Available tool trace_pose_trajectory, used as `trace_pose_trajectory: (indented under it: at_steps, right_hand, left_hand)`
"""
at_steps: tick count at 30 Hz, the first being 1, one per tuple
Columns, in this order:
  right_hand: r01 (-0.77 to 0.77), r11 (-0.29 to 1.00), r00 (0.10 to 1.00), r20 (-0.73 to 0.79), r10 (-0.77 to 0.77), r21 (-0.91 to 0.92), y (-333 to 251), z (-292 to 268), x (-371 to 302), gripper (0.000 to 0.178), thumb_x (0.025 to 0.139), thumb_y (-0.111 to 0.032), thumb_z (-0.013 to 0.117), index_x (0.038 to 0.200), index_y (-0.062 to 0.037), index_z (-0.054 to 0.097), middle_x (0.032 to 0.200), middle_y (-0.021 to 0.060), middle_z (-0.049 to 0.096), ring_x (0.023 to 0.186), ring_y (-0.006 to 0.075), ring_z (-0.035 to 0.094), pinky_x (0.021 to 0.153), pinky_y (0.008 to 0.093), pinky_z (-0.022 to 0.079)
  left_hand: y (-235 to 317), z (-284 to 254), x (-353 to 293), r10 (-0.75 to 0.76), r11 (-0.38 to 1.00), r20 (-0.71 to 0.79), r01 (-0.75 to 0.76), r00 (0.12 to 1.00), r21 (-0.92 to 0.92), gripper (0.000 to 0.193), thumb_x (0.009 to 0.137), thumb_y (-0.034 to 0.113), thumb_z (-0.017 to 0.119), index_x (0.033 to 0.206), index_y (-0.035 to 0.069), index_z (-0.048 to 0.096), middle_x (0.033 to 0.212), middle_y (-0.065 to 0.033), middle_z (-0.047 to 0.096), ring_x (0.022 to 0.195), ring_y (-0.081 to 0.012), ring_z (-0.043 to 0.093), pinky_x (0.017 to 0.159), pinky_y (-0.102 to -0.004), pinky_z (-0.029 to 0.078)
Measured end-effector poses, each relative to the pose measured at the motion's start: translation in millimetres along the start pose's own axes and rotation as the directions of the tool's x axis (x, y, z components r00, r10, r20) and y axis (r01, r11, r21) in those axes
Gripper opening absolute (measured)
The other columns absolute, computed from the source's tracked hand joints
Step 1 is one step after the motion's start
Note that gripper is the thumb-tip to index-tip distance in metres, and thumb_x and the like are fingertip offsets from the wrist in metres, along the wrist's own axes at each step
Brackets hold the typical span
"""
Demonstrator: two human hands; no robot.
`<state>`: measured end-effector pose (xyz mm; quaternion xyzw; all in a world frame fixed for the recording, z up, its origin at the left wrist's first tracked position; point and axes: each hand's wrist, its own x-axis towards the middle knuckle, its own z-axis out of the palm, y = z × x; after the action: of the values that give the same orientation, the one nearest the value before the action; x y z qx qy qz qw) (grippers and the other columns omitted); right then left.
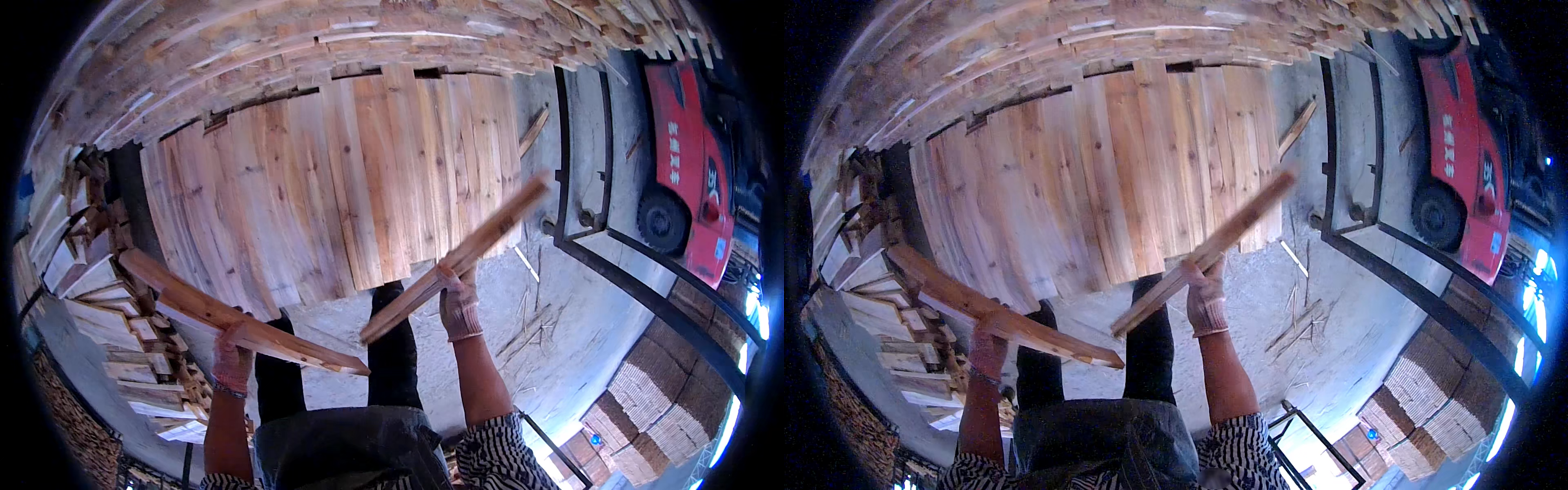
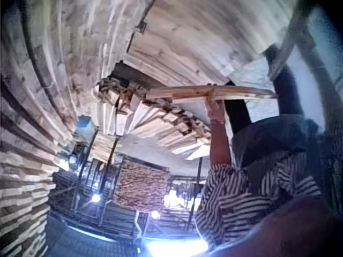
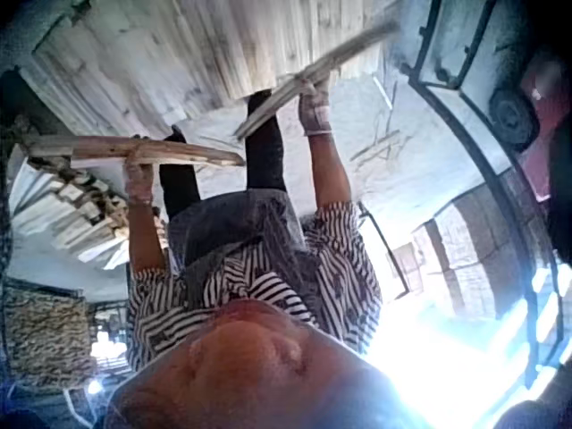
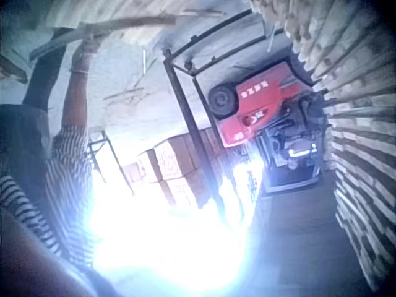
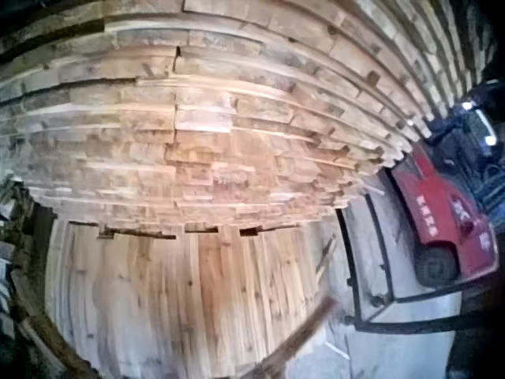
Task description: The person repeatedly picks up wooden planks from a large pile and stacks them onto a growing stack. They handle the planks by hand, arranging them in layers and occasionally adjusting the alignment of the stack.
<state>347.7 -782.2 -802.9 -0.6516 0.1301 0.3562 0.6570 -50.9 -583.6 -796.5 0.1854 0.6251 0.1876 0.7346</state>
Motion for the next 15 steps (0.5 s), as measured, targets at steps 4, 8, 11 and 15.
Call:
trace_pose_trajectory:
  at_steps: [4, 8, 11, 15]
  right_hand:
    - [-0.181, 0.969, 0.942, -0.254, 0.220, 0.167, 46.5, -77.3, -18.6, 0.040, 0.082, -0.010, 0.066, 0.116, -0.0139, 0.046, 0.099, 0.0018, 0.051, 0.091, 0.0189, 0.053, 0.087, 0.0380, 0.047]
    - [-0.323, 0.889, 0.813, -0.385, 0.436, 0.324, 121.0, -138.9, -21.1, 0.033, 0.085, -0.020, 0.066, 0.115, -0.0156, 0.051, 0.098, 0.0040, 0.056, 0.094, 0.0250, 0.056, 0.088, 0.0465, 0.048]
    - [-0.324, 0.826, 0.914, -0.072, 0.399, 0.461, 101.0, -59.0, 32.2, 0.036, 0.090, -0.038, 0.063, 0.113, -0.0127, 0.053, 0.100, 0.0037, 0.059, 0.092, 0.0211, 0.058, 0.080, 0.0404, 0.051]
    - [-0.294, 0.869, 0.931, -0.085, 0.354, 0.398, 121.1, -50.8, 53.5, 0.047, 0.091, -0.048, 0.057, 0.119, -0.0106, 0.058, 0.111, 0.0075, 0.062, 0.104, 0.0256, 0.058, 0.092, 0.0444, 0.048]
  left_hand:
    - [-19.5, -34.6, -8.0, -0.082, 0.963, -0.111, 0.051, 0.990, -0.264, 0.041, 0.075, 0.012, 0.076, 0.111, 0.006, 0.056, 0.105, -0.0074, 0.060, 0.102, -0.0231, 0.059, 0.094, -0.0386, 0.048]
    - [-31.5, -63.4, -33.4, -0.079, 0.964, -0.185, 0.027, 0.980, -0.266, 0.039, 0.083, 0.013, 0.070, 0.117, 0.005, 0.053, 0.110, -0.0075, 0.058, 0.103, -0.0218, 0.057, 0.093, -0.0387, 0.048]
    - [-30.3, -60.3, -40.9, -0.100, 0.956, -0.262, 0.019, 0.960, -0.293, 0.041, 0.081, 0.012, 0.068, 0.118, 0.003, 0.052, 0.108, -0.0098, 0.059, 0.103, -0.0249, 0.058, 0.096, -0.0411, 0.048]
    - [-58.5, -82.5, -11.1, -0.106, 0.890, -0.174, 0.015, 0.979, -0.457, 0.038, 0.084, 0.018, 0.067, 0.117, 0.003, 0.053, 0.111, -0.0121, 0.058, 0.107, -0.0249, 0.057, 0.098, -0.0415, 0.047]
